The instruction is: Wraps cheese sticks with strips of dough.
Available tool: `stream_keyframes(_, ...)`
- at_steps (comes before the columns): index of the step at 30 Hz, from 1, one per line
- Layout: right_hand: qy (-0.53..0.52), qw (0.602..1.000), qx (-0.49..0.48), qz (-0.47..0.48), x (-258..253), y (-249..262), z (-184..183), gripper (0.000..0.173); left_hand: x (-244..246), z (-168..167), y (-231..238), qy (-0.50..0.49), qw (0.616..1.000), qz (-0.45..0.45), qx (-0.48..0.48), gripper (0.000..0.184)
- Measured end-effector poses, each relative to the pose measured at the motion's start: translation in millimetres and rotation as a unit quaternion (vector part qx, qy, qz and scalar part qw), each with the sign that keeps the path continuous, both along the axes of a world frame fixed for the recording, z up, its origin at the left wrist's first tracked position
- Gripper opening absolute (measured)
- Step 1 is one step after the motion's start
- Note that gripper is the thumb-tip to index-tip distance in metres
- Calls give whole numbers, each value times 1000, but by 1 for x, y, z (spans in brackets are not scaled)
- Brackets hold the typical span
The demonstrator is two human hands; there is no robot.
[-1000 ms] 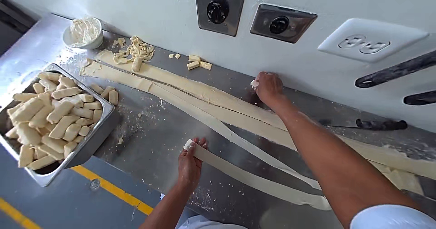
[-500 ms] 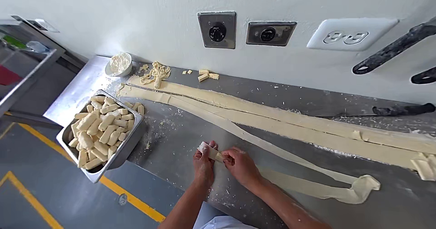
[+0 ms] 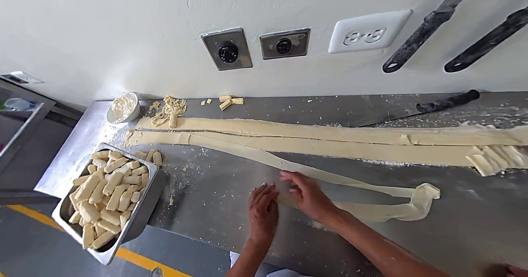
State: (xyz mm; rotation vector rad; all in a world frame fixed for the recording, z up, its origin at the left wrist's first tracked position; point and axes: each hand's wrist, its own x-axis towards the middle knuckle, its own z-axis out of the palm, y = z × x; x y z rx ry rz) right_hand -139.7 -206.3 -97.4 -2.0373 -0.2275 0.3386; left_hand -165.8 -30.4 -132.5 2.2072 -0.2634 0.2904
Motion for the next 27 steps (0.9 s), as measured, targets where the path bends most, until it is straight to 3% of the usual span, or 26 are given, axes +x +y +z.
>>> stream_keyframes(3,122,976,45,175,39,29,16,51,9,26,21,-12,998,30,-59,23)
stream_keyframes(6,243,934,29,262,66,47,19,31,21,31,48,-16,995,70,-66,34)
stream_keyframes(10,298,918,-32,259,70,12,30,31,35,18,64,40,982,176,-63,28)
stream_keyframes(12,296,927,-72,221,66,-15,35,31,39,30,64,100,957,210,-175,23)
stream_keyframes(14,266,939,-95,196,62,-38,38,29,43,43,65,173,908,235,-301,18)
stream_keyframes(15,253,942,-104,193,60,-48,41,30,44,44,65,186,900,240,-312,18)
stream_keyframes(17,242,943,-118,194,53,-63,48,34,41,37,60,164,941,214,-205,23)
stream_keyframes(19,257,937,-125,201,43,-71,51,36,29,21,57,95,986,134,-21,23)
stream_keyframes(21,282,930,-122,202,29,-74,50,36,14,6,60,19,995,47,88,19)
stream_keyframes(24,304,928,-67,206,6,-72,42,35,1,5,68,-16,991,-17,132,29)
stream_keyframes(27,329,922,3,202,-13,-61,35,32,5,10,77,-17,991,-23,131,23)
